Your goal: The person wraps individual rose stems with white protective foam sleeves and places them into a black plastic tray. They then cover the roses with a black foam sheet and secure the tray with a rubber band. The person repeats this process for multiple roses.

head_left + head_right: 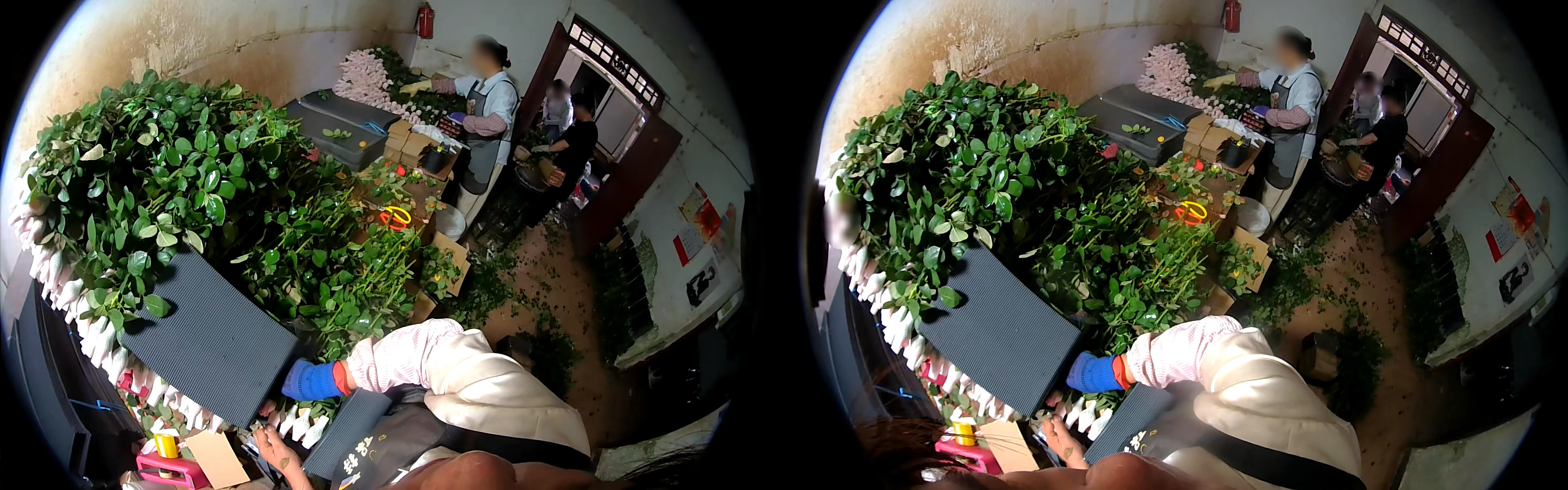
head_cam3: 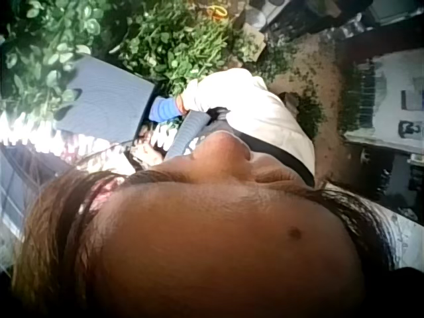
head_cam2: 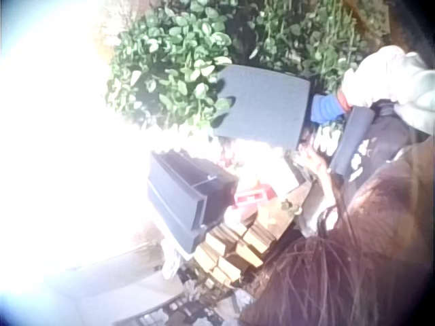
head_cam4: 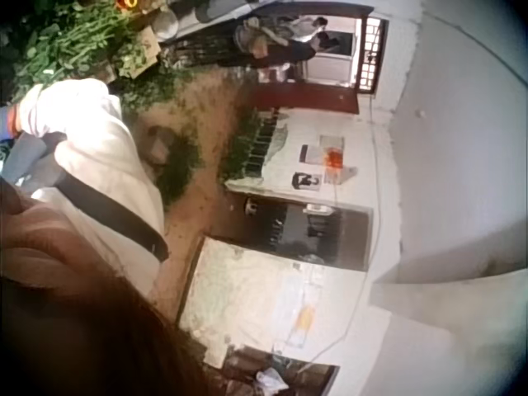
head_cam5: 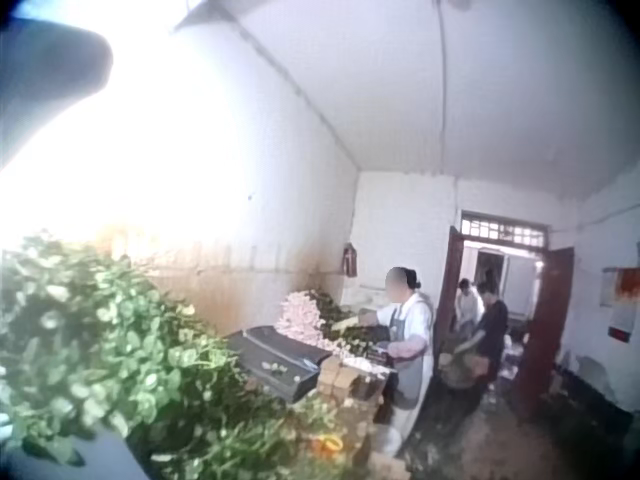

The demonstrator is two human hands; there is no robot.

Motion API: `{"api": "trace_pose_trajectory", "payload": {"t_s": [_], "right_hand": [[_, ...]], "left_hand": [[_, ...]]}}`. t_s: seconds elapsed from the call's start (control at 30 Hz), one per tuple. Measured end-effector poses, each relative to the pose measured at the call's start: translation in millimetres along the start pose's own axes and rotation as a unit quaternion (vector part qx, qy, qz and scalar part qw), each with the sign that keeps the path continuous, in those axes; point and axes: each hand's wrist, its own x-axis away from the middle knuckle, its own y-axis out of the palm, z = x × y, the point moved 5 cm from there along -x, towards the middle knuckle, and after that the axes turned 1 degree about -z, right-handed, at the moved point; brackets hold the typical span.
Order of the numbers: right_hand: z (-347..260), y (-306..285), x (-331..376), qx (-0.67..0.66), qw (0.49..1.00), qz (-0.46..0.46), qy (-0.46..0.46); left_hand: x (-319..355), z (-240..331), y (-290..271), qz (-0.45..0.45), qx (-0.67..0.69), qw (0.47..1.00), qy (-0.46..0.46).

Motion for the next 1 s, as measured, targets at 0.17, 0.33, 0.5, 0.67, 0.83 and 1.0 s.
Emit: {"api": "trace_pose_trajectory", "payload": {"t_s": [0.17, 0.33, 0.5, 0.67, 0.83, 1.0], "right_hand": [[1.8, 2.1, -1.1, -0.027, 0.999, -0.044, -0.009], [13.2, -24.4, -3.6, -0.162, 0.978, -0.130, -0.016], [-4.1, -4.1, -2.2, -0.056, 0.996, -0.076, -0.004], [-3.0, -7.3, -4.2, -0.037, 0.989, -0.141, 0.031], [-0.5, -16.7, -8.1, -0.109, 0.975, -0.190, 0.036], [5.7, -39.1, -2.9, -0.188, 0.941, -0.280, -0.027]], "left_hand": [[3.1, 21.6, -40.1, 0.138, 0.199, 0.965, -0.105], [5.0, 21.7, -36.1, -0.057, -0.070, 0.995, -0.031], [8.2, 57.8, 7.2, -0.118, -0.048, 0.990, -0.054], [12.9, 20.3, 3.9, -0.043, 0.079, 0.991, -0.095], [9.5, 5.7, -43.5, 0.108, 0.204, 0.967, -0.112], [17.5, 54.7, -28.1, -0.063, -0.054, 0.996, -0.021]]}}
